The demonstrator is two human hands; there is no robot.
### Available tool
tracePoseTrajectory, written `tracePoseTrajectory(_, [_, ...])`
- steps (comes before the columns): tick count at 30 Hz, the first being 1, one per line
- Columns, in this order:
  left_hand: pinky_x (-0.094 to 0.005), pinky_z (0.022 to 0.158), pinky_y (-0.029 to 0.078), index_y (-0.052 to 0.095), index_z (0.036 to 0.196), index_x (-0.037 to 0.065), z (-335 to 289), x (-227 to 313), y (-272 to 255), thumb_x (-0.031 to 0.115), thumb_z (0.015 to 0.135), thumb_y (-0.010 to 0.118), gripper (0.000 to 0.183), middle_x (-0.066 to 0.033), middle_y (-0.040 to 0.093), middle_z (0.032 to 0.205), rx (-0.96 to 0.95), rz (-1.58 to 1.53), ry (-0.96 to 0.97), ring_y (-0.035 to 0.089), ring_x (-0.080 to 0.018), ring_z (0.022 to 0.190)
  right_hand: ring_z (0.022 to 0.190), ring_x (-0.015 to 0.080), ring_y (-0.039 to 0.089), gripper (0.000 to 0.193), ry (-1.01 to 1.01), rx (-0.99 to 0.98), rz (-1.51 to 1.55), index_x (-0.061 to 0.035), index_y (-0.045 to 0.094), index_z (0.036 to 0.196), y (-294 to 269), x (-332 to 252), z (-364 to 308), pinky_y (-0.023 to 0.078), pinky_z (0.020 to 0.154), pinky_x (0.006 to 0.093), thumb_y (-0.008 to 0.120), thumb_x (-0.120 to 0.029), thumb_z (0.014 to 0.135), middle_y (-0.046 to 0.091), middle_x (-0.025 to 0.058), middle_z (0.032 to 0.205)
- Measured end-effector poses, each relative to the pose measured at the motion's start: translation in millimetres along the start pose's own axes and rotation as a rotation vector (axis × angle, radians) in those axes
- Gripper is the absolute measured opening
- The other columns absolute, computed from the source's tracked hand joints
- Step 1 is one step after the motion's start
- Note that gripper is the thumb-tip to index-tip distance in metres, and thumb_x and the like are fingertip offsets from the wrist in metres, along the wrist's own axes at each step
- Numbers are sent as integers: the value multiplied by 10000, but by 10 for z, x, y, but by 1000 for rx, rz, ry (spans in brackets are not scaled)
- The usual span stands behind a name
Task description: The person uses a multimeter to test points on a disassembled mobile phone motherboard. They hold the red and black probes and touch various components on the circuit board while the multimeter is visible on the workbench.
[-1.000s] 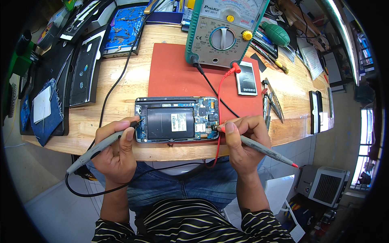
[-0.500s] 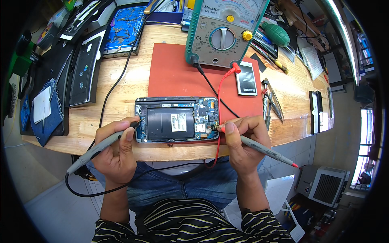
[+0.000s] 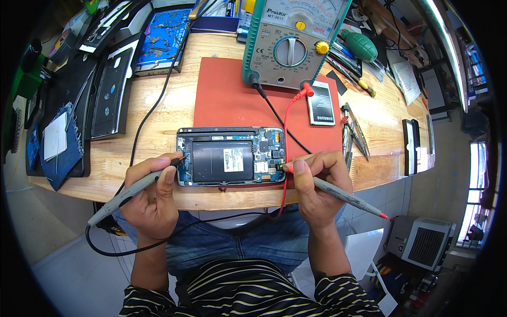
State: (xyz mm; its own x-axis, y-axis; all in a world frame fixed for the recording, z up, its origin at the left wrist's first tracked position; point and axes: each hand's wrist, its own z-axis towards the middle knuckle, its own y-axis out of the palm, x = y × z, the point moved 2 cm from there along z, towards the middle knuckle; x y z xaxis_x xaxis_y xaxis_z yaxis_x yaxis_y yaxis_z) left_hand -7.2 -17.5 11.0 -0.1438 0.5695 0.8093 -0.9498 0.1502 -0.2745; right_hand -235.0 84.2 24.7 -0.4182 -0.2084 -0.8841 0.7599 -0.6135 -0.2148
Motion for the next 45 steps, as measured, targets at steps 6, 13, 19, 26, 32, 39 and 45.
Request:
tracePoseTrajectory(6, [-289, 830, 544, 549, 1080, -55, 9, 1, 0, 2, 945, 601, 156, -210, 686, 976, -6, -2, 6, 695, -251, 940, 609, 77, 592, 210, 6, -1, 1, -12, 483, 810, -4, -8, 1, 491, 553, 218, 678, 22, 881, 642, 85, 692])
tracePoseTrajectory(13, [-289, 887, 500, 549, 1064, -49, -9, 17, 0, -10, 959, 573, 114, -198, 685, 1001, -3, -17, -58, 673, -226, 952, 631, 87, 603, 211, 70, 18, 27, -10, 479, 802, -4, 18, -23, 500, 576, 223, 670, 27, 882, 640, 84, 692])
tracePoseTrajectory(19, [-305, 877, 511, 542, 1059, -44, -17, 10, 5, -6, 956, 581, 116, -207, 693, 981, 8, -56, -84, 683, -242, 941, 737, 165, 685, 203, 65, 113, 353, 4, 466, 965, -84, -11, 41, 577, 659, 272, 660, 15, 905, 635, 116, 840])
tracePoseTrajectory(26, [-271, 780, 545, 563, 1067, -52, -9, 2, -12, 6, 936, 621, 154, -200, 689, 983, -1, -30, -48, 693, -229, 914, 765, 152, 695, 215, 243, 75, 250, 23, 503, 1061, -183, -155, 180, 594, 690, 263, 655, 4, 911, 648, 98, 861])
tracePoseTrajectory(32, [-309, 859, 524, 547, 1056, -36, -12, 23, 0, 1, 959, 580, 109, -213, 698, 991, -4, -26, -48, 685, -236, 941, 637, 80, 610, 162, 259, -59, 195, 8, 569, 980, -180, -164, 332, 489, 576, 199, 683, -92, 921, 630, 49, 772])
tracePoseTrajectory(39, [-315, 864, 526, 535, 1066, -40, 4, 14, -1, -16, 962, 564, 111, -220, 687, 1000, -21, -37, -35, 686, -251, 954, 530, 88, 568, 178, 241, -73, 76, -9, 549, 892, 1, -47, 263, 413, 493, 195, 644, -150, 941, 578, 34, 627])
tracePoseTrajectory(45, [-311, 881, 517, 524, 1076, -39, -10, 25, 10, -5, 968, 559, 118, -230, 680, 1021, -25, -73, -73, 677, -246, 964, 547, 51, 536, 157, 106, -119, -30, 11, 568, 872, -5, 12, 186, 425, 498, 203, 621, -114, 952, 588, 15, 640])
